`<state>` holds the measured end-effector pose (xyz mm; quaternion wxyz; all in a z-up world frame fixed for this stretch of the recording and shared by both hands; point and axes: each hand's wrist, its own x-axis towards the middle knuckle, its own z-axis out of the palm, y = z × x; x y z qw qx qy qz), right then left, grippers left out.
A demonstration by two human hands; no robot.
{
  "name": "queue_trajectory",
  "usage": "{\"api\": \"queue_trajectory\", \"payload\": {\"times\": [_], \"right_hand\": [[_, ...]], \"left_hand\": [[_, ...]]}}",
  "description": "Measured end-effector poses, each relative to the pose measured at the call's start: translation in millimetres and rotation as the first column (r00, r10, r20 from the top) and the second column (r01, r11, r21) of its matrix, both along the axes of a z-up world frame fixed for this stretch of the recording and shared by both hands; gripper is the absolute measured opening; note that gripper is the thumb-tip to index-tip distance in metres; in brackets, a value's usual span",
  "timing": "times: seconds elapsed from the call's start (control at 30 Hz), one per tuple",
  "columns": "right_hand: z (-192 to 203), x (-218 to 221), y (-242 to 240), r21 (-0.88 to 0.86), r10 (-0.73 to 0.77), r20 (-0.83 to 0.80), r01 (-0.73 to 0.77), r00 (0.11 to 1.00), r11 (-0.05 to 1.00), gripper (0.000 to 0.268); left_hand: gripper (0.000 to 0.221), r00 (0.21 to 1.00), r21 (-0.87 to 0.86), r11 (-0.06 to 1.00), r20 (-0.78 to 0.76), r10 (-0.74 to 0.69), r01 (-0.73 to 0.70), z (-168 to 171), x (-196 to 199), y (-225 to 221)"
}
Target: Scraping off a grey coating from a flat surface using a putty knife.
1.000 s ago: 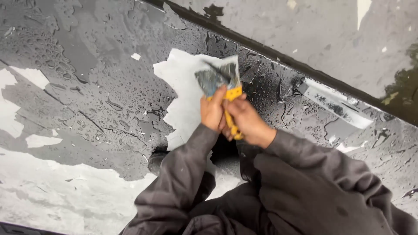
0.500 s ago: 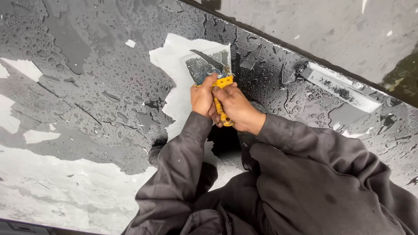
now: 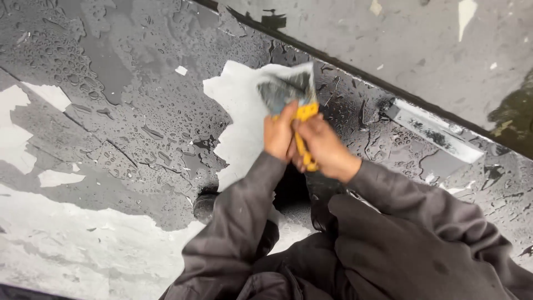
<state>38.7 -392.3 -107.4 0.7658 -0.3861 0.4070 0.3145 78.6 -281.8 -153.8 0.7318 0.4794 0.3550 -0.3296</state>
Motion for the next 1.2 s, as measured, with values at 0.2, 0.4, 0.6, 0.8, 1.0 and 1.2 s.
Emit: {"api": "queue_trajectory", "payload": {"times": [0.2,0.4,0.6,0.8,1.0,1.2], "right_hand": [[7,-19,13,0.102,0.016,-0.052,-0.010,0.999,0.995,0.029],[5,3,6,0.083,-0.017,-0.137,0.029,0.990,0.996,0.030],[8,3,1,0.160,0.006,-0.077,0.007,0.997,0.987,0.036],[12,-18,19,0.217,-0.028,-0.118,0.053,0.993,0.975,0.035],[2,-4,19,0.160,-0.050,-0.157,0.075,0.986,0.984,0.029],[-16,38,-38,0.058,-0.148,-0.073,0.152,0.986,0.987,0.030]], "left_hand": [[0.049,0.983,-0.190,0.980,-0.161,-0.088,0.056,46,1,27],[0.037,0.993,0.040,0.994,-0.048,-0.104,0.106,31,16,9],[0.030,1.000,0.047,0.999,0.011,-0.004,0.003,44,21,3],[0.034,0.984,0.203,0.968,-0.127,-0.122,0.146,54,4,20],[0.019,0.993,0.039,0.992,0.006,0.119,-0.119,22,7,13],[0.023,0.966,0.137,0.990,0.260,-0.014,-0.022,-29,42,-40]]}}
